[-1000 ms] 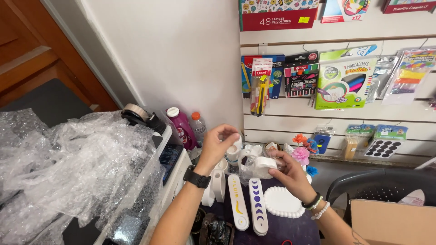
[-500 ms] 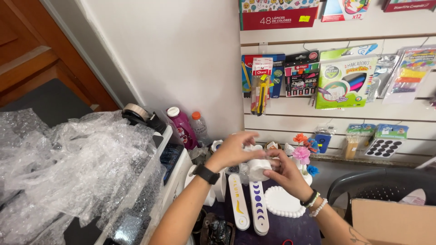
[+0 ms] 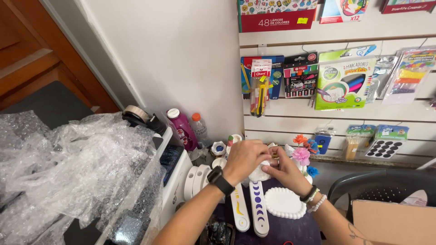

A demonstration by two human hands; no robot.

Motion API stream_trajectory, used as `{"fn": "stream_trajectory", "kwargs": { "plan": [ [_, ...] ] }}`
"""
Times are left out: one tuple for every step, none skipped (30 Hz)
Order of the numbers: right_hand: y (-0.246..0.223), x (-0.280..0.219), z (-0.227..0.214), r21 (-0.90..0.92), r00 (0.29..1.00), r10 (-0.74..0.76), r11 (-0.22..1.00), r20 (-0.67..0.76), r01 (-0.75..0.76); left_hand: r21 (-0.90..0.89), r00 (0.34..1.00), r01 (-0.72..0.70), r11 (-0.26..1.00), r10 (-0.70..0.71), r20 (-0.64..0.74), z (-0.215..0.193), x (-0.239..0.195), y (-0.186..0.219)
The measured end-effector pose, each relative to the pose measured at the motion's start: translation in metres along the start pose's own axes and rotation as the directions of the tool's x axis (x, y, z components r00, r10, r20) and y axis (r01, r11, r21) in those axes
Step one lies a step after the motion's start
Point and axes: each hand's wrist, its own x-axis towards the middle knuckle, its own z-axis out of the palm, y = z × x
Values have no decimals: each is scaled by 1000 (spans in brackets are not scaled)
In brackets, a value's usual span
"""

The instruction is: Wrapping small decorative items in bubble wrap and placing them into a cardboard box for shipping.

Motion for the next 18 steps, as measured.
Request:
{"fn": "stream_trajectory", "kwargs": {
  "plan": [
    [4,1,-1,2,1000,4,1000,-1,-4,-2,1000,2,1000,-2,4,6,-3,-1],
    [8,2,-3,4,1000,-18,1000,-16,18,40,998,-45,998,46,-33,12,-6,-3],
    [12,2,-4,3,999,-40,999,-31,40,82,993,-90,993,96,-70,18,-10,-5],
    [5,-1,-1,4,999,-36,999,-31,36,79,993,-88,993,94,-69,17,-14,-2],
    [-3,-4,1,21,998,-29,999,-61,31,55,991,-85,995,90,-95,14,-17,1],
    [-12,-6,4,38,996,-22,999,-91,25,30,989,-83,996,86,-121,12,-20,3],
    [-10,-7,4,38,996,-19,999,-91,23,28,989,-82,996,85,-119,18,-24,0],
    [-8,-8,4,49,995,-13,999,-100,18,95,978,-132,987,145,-148,23,-29,-3],
    [-7,-5,4,61,994,-16,998,-111,22,169,962,-183,969,212,-173,27,-30,-8],
    [-6,-2,4,61,993,-21,998,-112,28,173,961,-187,967,216,-174,23,-32,-7],
    [-4,-3,4,100,991,3,995,-132,10,205,952,-230,951,263,-155,20,-37,-5],
    [-1,-3,5,139,988,28,990,-151,-7,236,941,-273,933,309,-134,17,-42,-3],
    [-3,-3,7,140,988,29,990,-152,-7,235,942,-273,933,309,-132,17,-45,-4],
    [-4,-3,9,169,986,46,985,-158,-19,254,940,-287,924,322,-110,16,-49,-6],
    [-6,-2,10,195,985,62,980,-161,-30,274,938,-299,914,334,-90,15,-51,-8],
    [-7,-3,11,195,985,61,980,-160,-29,275,938,-298,914,333,-91,17,-52,-10],
    [-8,-3,13,214,987,52,977,-152,-18,299,922,-318,900,367,-124,18,-54,-11],
    [-9,-4,14,234,989,42,972,-144,-8,323,903,-336,885,400,-155,18,-56,-13]
  ]
}}
